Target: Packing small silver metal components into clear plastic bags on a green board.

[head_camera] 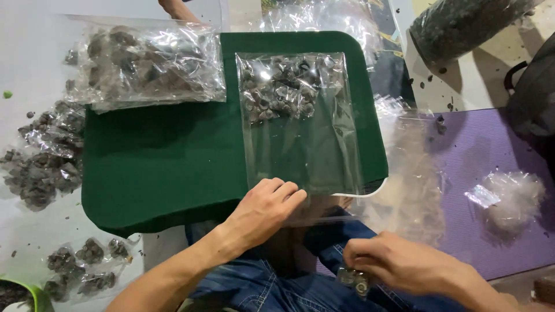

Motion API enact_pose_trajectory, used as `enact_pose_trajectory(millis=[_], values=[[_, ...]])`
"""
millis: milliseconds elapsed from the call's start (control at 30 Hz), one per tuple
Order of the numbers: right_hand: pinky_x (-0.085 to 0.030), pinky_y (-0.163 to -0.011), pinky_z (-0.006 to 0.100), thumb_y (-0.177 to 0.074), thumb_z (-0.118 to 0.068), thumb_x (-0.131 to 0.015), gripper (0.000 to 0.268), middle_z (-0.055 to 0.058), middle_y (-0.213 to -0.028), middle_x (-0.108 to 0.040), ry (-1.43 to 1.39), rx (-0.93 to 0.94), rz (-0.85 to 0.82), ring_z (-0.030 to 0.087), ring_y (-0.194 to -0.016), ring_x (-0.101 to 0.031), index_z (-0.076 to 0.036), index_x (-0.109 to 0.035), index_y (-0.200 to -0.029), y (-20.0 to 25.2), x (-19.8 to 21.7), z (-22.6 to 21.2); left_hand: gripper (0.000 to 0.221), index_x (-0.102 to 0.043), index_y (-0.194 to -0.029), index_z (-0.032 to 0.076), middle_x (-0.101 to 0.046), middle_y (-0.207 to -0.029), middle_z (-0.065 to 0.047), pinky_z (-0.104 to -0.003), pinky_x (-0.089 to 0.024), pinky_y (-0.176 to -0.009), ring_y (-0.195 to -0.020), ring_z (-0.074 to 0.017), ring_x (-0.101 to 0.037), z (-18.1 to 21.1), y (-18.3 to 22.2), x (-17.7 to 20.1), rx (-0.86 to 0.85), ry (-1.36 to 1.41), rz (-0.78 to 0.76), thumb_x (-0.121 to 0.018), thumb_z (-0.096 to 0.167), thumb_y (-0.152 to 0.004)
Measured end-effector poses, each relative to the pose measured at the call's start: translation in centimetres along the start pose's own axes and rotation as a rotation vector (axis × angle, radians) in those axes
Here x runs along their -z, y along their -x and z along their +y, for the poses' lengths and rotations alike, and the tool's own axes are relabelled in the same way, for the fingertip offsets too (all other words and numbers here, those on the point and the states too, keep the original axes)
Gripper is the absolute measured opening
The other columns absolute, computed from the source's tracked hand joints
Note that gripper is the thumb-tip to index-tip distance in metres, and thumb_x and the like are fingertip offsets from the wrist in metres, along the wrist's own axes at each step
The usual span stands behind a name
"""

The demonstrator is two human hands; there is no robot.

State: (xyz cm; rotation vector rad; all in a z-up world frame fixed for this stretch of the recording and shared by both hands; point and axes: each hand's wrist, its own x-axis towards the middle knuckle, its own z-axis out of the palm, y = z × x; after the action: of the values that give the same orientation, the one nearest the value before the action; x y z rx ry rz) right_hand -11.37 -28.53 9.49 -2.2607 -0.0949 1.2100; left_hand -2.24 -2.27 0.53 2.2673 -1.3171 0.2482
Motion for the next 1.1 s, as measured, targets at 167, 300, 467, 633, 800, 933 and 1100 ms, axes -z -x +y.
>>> enact_pose_trajectory(millis=[167, 300, 467, 633, 800, 933, 1100], values=[[-0.049, -0.059, 0.026, -0.091, -0.017, -0.064, 0.015, -0.007, -0.066, -0.071, -0.031, -0.046, -0.132, 0.009, -0.056, -0.057, -0.021, -0.079, -0.094, -1.3, 0.3, -2.3, 0.037, -0.058, -0.114, 0.011, -0.059, -0.110, -0.007, -0.041, -0.043, -0.092, -0.101, -0.0267, -0.055, -0.4, 0.4, -0.6, -0.012, -0.036, -0.046, -0.073, 0.023, -0.082], [-0.051, -0.060, 0.025, -0.097, -0.018, -0.063, 0.014, -0.007, -0.074, -0.072, -0.031, -0.118, -0.182, 0.008, -0.056, -0.060, -0.019, -0.077, -0.097, -1.7, 0.3, -3.2, 0.024, -0.059, -0.109, 0.011, -0.059, -0.102, -0.007, -0.037, -0.044, -0.087, -0.092, -0.0250, -0.054, -0.8, 0.8, -0.8, -0.004, -0.117, -0.048, -0.064, 0.014, -0.085], [-0.052, -0.064, 0.027, -0.087, -0.013, -0.061, 0.024, -0.009, -0.081, -0.077, 0.012, 0.039, -0.063, 0.011, -0.063, -0.062, -0.023, -0.078, -0.101, -1.9, -0.4, -3.6, 0.021, -0.062, -0.105, 0.008, -0.063, -0.099, -0.006, -0.034, -0.045, -0.073, -0.079, -0.0227, -0.055, -0.3, 0.2, 0.6, 0.024, -0.002, 0.125, -0.065, 0.008, -0.084], [-0.050, -0.055, 0.029, -0.083, -0.001, -0.061, 0.037, -0.004, -0.071, -0.076, -0.214, 0.140, 0.294, 0.011, -0.058, -0.059, -0.019, -0.080, -0.109, -4.3, -2.4, -2.8, 0.029, -0.065, -0.109, 0.004, -0.067, -0.105, -0.008, -0.034, -0.049, -0.070, -0.079, -0.0229, -0.059, 0.6, -1.1, 2.3, 0.046, 0.070, 0.274, -0.072, 0.002, -0.081], [-0.067, -0.071, 0.025, -0.097, -0.005, -0.052, 0.041, 0.006, -0.091, -0.076, -0.509, 0.140, 0.660, 0.014, -0.073, -0.074, -0.009, -0.064, -0.136, -6.5, -3.4, -2.9, 0.027, -0.069, -0.110, 0.001, -0.068, -0.106, -0.009, -0.033, -0.051, -0.069, -0.077, -0.0217, -0.060, 1.1, -2.3, 2.9, 0.045, 0.124, 0.385, -0.073, 0.002, -0.083], [-0.060, -0.066, 0.027, -0.098, -0.003, -0.051, 0.065, 0.013, -0.100, -0.074, -0.718, 0.076, 0.730, 0.017, -0.072, -0.072, -0.012, -0.037, -0.160, -9.4, -3.0, -4.1, 0.030, -0.068, -0.112, 0.001, -0.068, -0.107, -0.010, -0.034, -0.050, -0.071, -0.080, -0.0230, -0.060, 1.4, -2.9, 1.3, 0.044, 0.130, 0.414, -0.076, 0.005, -0.083], [-0.035, -0.120, 0.045, -0.100, -0.008, -0.055, 0.080, 0.033, -0.151, -0.039, -0.402, 0.176, 1.013, 0.036, -0.140, -0.050, -0.003, -0.011, -0.166, -12.5, -2.2, -6.1, 0.019, -0.071, -0.111, 0.012, -0.067, -0.098, -0.008, -0.037, -0.050, -0.068, -0.080, -0.0267, -0.066, 1.8, -3.6, -1.4, 0.091, -0.058, 0.526, -0.065, 0.022, -0.096]])
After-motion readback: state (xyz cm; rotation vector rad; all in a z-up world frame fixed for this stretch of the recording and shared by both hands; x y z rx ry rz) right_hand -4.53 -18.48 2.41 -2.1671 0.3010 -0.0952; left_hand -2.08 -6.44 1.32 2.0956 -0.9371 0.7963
